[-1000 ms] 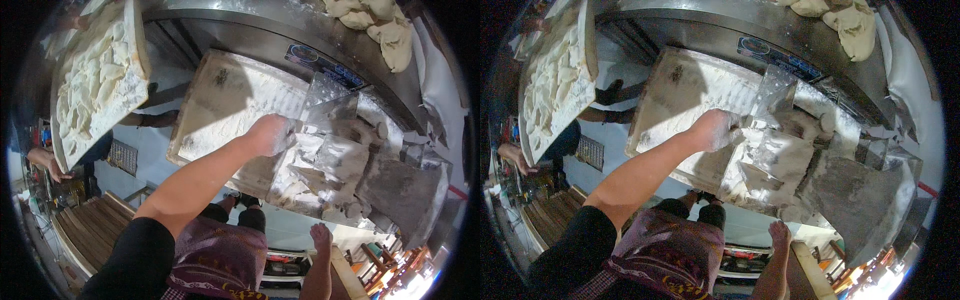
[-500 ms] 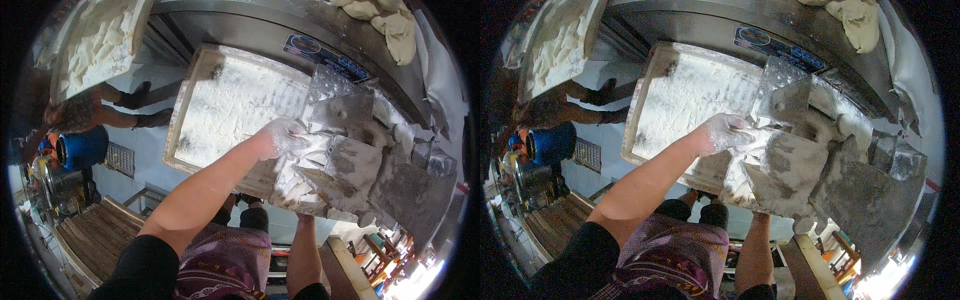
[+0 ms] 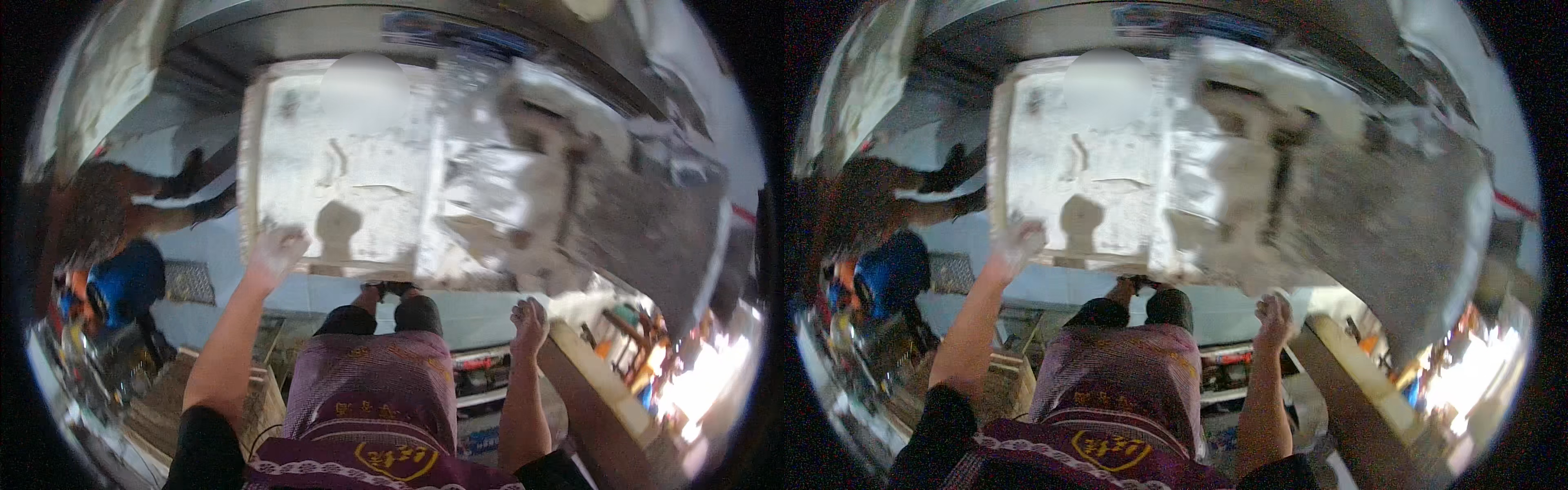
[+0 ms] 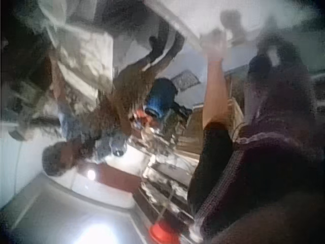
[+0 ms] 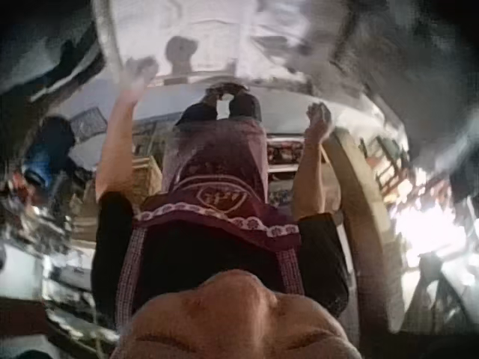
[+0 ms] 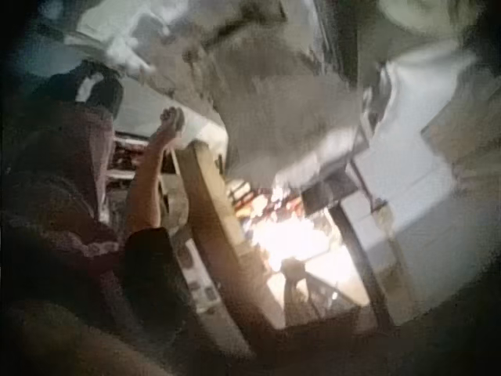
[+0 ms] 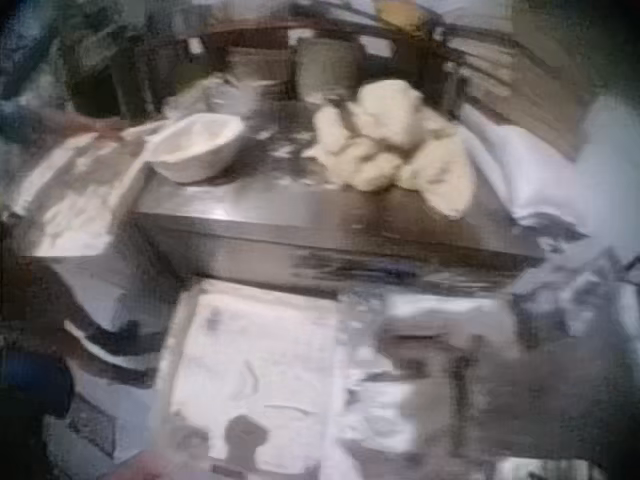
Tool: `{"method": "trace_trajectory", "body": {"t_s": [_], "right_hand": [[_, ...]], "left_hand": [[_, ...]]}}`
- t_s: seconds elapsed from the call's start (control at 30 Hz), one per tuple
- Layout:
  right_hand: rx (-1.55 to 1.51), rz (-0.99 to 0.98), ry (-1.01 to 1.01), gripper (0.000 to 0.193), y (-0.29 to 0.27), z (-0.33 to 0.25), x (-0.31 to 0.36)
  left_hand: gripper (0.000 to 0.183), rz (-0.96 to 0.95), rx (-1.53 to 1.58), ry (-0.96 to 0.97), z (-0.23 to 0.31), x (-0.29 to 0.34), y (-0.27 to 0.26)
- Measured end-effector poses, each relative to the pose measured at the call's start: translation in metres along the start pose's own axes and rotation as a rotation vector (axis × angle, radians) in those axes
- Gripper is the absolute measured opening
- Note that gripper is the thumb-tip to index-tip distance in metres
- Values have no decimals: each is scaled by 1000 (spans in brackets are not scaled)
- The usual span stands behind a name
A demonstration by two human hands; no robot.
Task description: The person uses a dough sheeter to cut dough into small squares, then fills each with a green mixture from a metal bowl and folds them into dumplings. The finished dumplings are placed on a floured wooden tray. Another person is visible in the background working at a separate station.
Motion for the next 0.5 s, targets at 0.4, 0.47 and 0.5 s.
{"method": "trace_trajectory", "body": {"t_s": [0.4, 0.47, 0.5], "right_hand": [[951, -229, -1106, 45, 161, -105, -10], [1119, -182, -1034, 46, 157, -80, -44], [1222, -115, -1011, 47, 140, -72, -57]], "left_hand": [[44, -7, -238, -42, 66, 192, -58], [48, -26, -301, 33, 57, 198, -63], [52, -39, -367, 69, 53, 194, -55]]}}
Point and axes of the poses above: each hand's wrist, its own x-axis away from the middle knuckle, its own y-axis out of the palm, z = x × y, the point moved 10 cm from there along -x, towards the middle knuckle, and after that the axes turned 8 degrees about x, right-handed, at the moved point
